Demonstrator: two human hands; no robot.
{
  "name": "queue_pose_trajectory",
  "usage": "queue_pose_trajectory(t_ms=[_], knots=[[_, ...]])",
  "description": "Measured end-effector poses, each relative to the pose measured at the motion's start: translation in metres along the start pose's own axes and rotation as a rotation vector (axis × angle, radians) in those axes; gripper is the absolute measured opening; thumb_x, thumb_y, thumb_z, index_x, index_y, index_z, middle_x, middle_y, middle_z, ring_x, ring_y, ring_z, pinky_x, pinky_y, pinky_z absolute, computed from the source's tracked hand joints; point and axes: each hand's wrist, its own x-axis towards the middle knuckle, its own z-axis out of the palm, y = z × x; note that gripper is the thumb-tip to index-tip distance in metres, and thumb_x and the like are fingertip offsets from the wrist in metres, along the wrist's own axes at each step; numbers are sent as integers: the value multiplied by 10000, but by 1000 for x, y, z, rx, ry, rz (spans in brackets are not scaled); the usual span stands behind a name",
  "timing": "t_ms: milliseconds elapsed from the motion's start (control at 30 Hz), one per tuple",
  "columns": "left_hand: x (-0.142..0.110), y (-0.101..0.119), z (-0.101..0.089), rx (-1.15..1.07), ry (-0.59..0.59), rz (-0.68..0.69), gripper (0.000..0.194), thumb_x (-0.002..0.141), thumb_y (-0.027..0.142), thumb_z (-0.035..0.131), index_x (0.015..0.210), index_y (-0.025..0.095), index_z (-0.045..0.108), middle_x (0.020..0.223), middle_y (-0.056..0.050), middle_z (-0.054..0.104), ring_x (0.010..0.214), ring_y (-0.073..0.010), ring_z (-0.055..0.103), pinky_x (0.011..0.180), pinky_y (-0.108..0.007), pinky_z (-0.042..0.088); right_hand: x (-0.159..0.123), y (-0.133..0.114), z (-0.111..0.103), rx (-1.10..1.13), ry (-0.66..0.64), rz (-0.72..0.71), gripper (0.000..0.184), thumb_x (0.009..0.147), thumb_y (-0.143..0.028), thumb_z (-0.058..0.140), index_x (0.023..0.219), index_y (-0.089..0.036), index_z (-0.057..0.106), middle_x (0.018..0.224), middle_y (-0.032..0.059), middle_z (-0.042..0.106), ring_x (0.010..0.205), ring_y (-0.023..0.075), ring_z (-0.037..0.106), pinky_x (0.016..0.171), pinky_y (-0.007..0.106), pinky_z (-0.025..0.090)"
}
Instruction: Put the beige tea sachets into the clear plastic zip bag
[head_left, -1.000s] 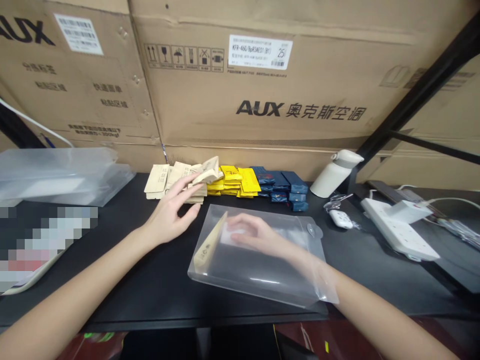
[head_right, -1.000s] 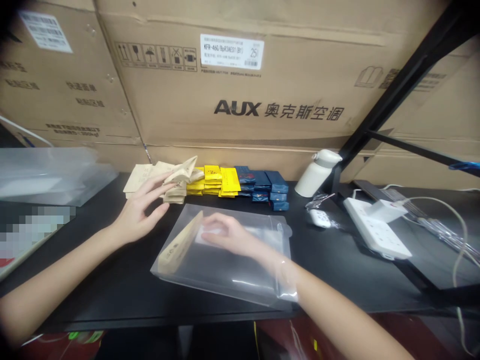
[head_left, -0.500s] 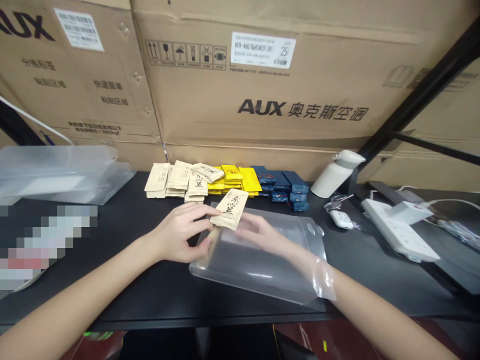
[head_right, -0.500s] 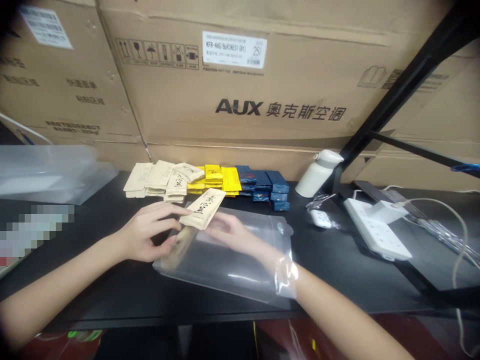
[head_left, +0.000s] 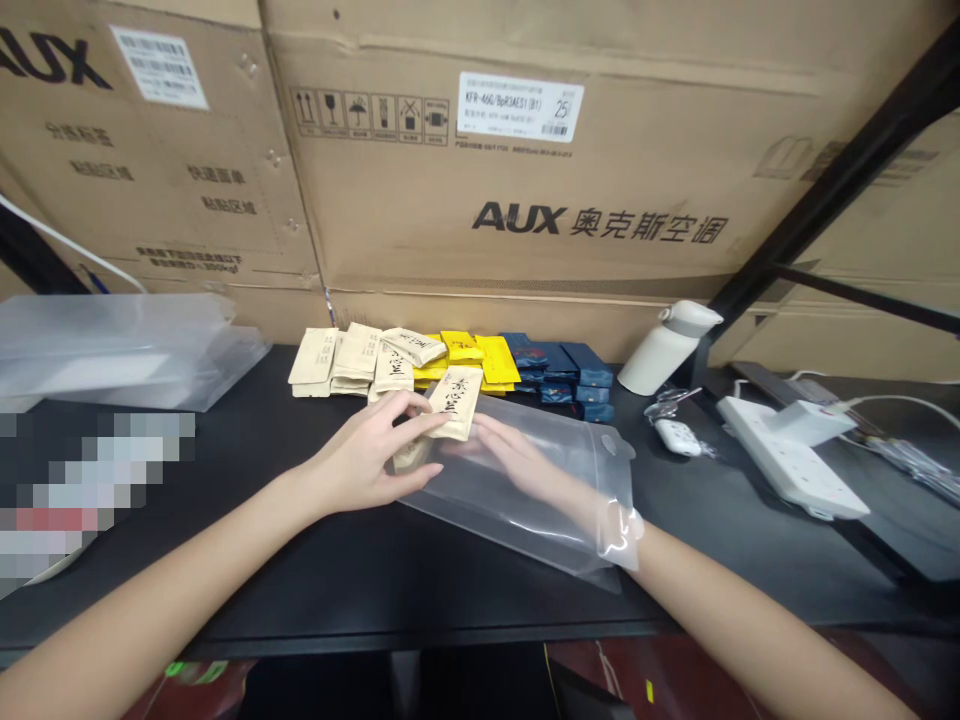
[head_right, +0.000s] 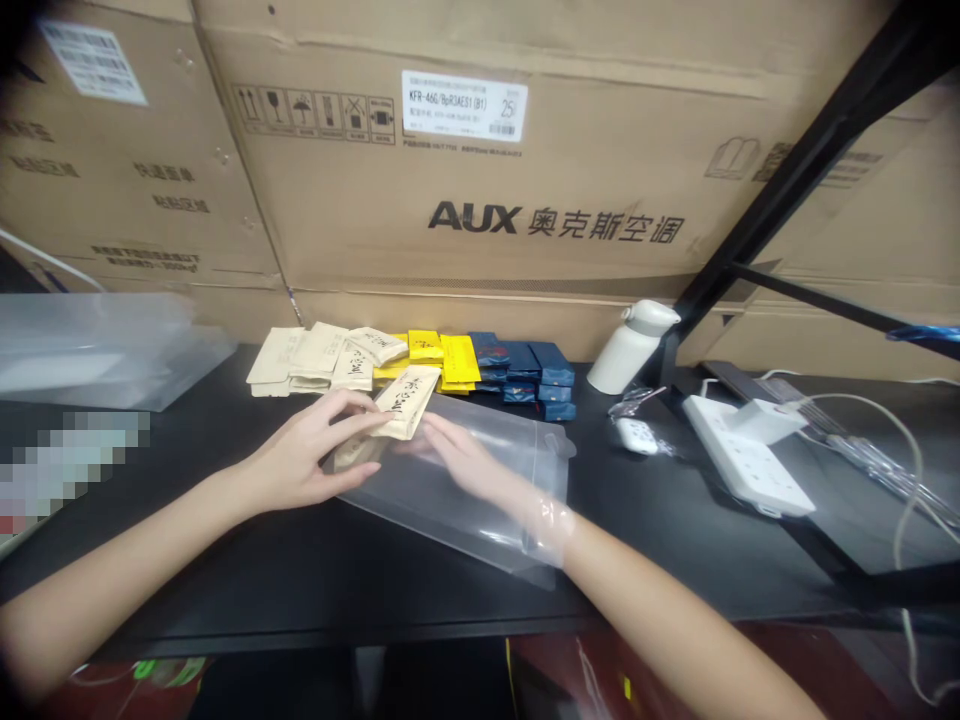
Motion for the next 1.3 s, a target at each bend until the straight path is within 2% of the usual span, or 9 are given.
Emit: queue_pose_trajectory(t_ms=[167, 267, 400, 500, 567, 700, 1000, 1167, 1300], knots=[[-2, 1, 2, -141, -83, -113, 531, 897, 369, 628, 1388, 268, 455, 1420, -136, 445, 1322, -317, 449, 1070, -510, 438, -6, -14, 2, -23, -124, 30, 542, 1025, -541, 283, 1073, -276, 754, 1184, 18, 722, 1314, 215, 524, 1234, 461, 224], [-3, 2, 2, -219, -153, -148, 656, 900, 406, 633, 1484, 296, 356, 1576, -122, 304, 1432, -334, 337, 1139, -528, 366, -9, -22, 3, 0, -165, 95, 637, 1024, -558, 254, 866, -250, 789, 1046, 42, 760, 1264, 215, 562, 1231, 454, 215], [-3, 1, -1, -310, -203, -172, 711, 920, 428, 609, 1535, 326, 268, 1628, -84, 242, 1476, -307, 270, 1185, -518, 297, -9, -25, 2, 55, -204, 104, 673, 1029, -554, 232, 840, -212, 780, 810, 63, 769, 1159, 217, 640, 1218, 449, 228], [-3, 0, -2, -313, -242, -205, 703, 918, 454, 605, 1532, 329, 285, 1625, -69, 260, 1480, -301, 264, 1194, -518, 279, -7, -21, -2, 84, -174, 93, 497, 1018, -524, 350, 1082, -197, 718, 777, 36, 767, 1005, 210, 708, 1125, 472, 374], [-4, 0, -2, -284, -261, -213, 713, 908, 471, 615, 1529, 329, 296, 1631, -65, 247, 1482, -309, 257, 1192, -524, 279, -6, -19, -8, 87, -119, 137, 421, 990, -494, 455, 1214, -186, 635, 784, 31, 766, 887, 202, 731, 990, 446, 494], [-5, 0, -4, -234, -249, -227, 719, 896, 496, 621, 1524, 318, 320, 1620, -75, 277, 1463, -325, 300, 1171, -530, 319, -3, -19, -29, 43, 56, 219, 359, 933, -455, 569, 1127, -164, 648, 786, 48, 763, 738, 188, 740, 776, 362, 570], [-4, -1, -7, -175, -216, -240, 703, 879, 538, 621, 1491, 282, 388, 1553, -89, 410, 1405, -305, 410, 1147, -499, 362, -3, -17, -42, 6, 358, 216, 301, 883, -454, 631, 923, -168, 719, 773, 75, 761, 713, 213, 734, 774, 404, 579], [-2, 0, -7, -107, -153, -234, 587, 907, 519, 585, 1418, 249, 481, 1451, -98, 531, 1328, -300, 491, 1108, -502, 396, -3, -14, -40, -5, 288, 180, 337, 894, -464, 610, 994, -162, 722, 848, 89, 766, 781, 225, 737, 847, 449, 577], [-2, -1, -9, -48, -72, -214, 559, 910, 482, 583, 1386, 200, 499, 1309, -131, 615, 1220, -304, 554, 1040, -507, 442, -3, -17, -36, -40, 12, 98, 406, 903, -421, 620, 1252, -215, 650, 1272, 86, 678, 1196, 253, 631, 1059, 468, 485]])
